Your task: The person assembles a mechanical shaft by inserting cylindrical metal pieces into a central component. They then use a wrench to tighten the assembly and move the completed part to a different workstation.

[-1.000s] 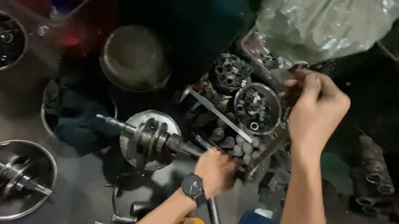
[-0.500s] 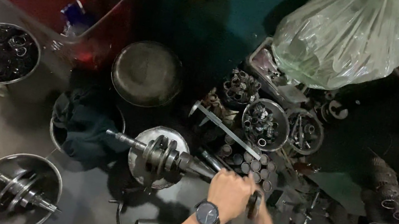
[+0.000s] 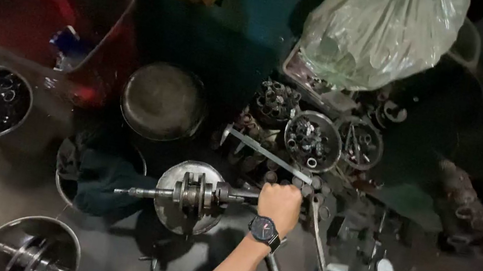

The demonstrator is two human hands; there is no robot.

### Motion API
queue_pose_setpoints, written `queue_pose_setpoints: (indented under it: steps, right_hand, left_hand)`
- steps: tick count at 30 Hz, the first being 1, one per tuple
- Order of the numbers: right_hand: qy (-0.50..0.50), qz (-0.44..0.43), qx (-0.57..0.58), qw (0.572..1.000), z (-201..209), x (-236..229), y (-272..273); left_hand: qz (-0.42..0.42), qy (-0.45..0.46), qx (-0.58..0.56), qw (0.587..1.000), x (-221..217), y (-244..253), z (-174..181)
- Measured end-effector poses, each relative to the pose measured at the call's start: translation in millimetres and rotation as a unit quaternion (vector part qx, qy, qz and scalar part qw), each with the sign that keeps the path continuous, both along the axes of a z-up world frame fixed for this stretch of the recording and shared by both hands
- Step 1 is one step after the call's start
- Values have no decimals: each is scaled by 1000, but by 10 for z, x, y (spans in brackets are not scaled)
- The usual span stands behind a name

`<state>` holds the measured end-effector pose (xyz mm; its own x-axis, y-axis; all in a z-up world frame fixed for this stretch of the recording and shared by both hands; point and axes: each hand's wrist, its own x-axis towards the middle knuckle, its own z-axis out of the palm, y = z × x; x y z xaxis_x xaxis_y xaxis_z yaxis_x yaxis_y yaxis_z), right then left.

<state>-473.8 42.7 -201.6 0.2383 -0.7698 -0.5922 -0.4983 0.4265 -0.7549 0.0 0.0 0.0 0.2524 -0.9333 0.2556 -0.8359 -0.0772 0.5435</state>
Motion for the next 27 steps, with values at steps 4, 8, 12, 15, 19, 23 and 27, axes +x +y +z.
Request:
queue_pose_setpoints:
  steps: [4, 8, 12, 15, 19, 23, 27]
  right_hand:
    - [101, 85, -370, 919, 1344, 1644, -274]
    - [-51, 21, -636, 770, 4329, 3706, -71]
    - [49, 58, -560, 825, 4361, 4258, -1169]
    - [-74, -8, -508, 858, 3850, 4372, -1953]
    - [81, -4, -575, 814, 3000, 4230, -2537]
    - [334, 217, -542, 740, 1918, 3774, -2809]
    - [214, 257, -180, 925, 826, 3074, -2154]
  left_hand:
    - [-26, -7, 0, 1000, -73, 12, -152]
    - [-62, 1, -6, 998, -60, 145, 88]
    - [-116, 1, 92, 989, -72, 353, 253]
    - [-84, 23, -60, 994, -70, 429, 241]
    - [-110, 22, -37, 993, -76, 597, 392]
    - [-113, 20, -72, 991, -66, 671, 440]
    - [-94, -21, -5, 995, -200, 540, 190]
